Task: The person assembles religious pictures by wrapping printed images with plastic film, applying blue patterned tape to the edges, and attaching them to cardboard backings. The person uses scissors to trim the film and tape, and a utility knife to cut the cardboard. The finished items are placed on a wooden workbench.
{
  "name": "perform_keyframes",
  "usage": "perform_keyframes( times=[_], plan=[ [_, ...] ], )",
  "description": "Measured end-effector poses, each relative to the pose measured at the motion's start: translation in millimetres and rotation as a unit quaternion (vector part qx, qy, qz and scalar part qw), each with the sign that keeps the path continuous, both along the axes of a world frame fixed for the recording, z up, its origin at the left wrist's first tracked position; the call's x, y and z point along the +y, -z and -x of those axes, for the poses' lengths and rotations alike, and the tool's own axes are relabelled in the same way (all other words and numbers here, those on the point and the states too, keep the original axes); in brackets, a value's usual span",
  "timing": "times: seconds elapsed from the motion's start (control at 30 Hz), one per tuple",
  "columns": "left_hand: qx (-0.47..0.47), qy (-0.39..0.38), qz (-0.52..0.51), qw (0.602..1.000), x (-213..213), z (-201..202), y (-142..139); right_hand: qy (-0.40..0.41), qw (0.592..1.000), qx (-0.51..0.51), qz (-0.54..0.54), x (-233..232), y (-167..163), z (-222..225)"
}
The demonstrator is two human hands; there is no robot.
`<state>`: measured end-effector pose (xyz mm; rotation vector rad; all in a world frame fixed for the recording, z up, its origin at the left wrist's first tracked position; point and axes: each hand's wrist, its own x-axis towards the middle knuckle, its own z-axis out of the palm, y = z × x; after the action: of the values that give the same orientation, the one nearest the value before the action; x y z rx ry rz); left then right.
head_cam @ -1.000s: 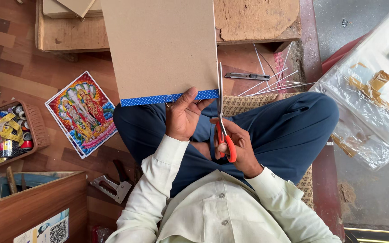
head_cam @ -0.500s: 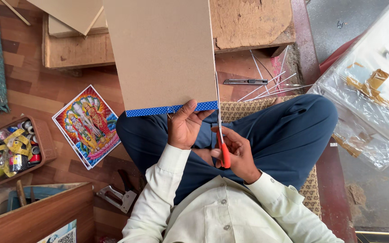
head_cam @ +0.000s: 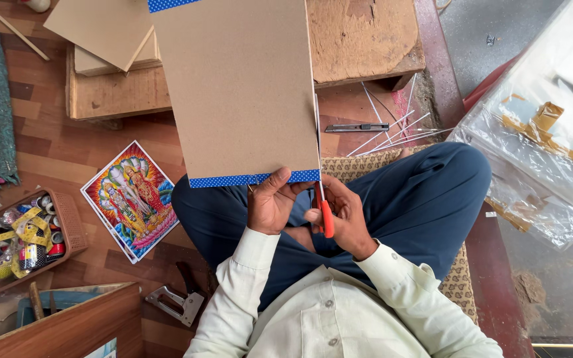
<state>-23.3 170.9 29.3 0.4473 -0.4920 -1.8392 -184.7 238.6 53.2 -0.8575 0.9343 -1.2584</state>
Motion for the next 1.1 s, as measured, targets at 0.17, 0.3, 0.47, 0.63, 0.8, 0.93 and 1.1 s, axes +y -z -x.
perform_keyframes(
  times=[0.17,0.3,0.47,0.63,0.8,0.93,1.1],
  plan=[
    [-0.013,-0.007,-0.011,1.0,0.4,0.3,-1.7,0.025,1.0,0.018,-0.003,2.8,5.8,-3.9],
    [-0.008,0.006,0.005,1.0,2.6,1.7,-5.8,0.001,1.0,-0.024,0.008,-2.6,8.1,-0.3],
    [-0.014,0.036,-0.003,0.999,7.1,-1.1,-3.8,0.022,0.998,-0.004,0.054,-14.3,5.6,4.6],
    [-0.008,0.031,-0.001,0.999,9.1,-3.6,6.7,0.042,0.998,-0.005,0.044,-12.6,5.0,-0.2],
    [-0.021,0.034,0.005,0.999,6.0,-7.2,9.0,0.043,0.998,-0.019,0.036,-12.1,5.4,-4.9],
    [0.0,0.066,-0.012,0.998,15.3,-10.2,2.8,0.06,0.996,-0.023,0.067,-27.9,2.9,2.2],
    [-0.014,0.068,-0.024,0.997,26.4,-13.0,2.2,0.08,0.994,0.01,0.067,-40.8,4.9,13.2]
  ],
)
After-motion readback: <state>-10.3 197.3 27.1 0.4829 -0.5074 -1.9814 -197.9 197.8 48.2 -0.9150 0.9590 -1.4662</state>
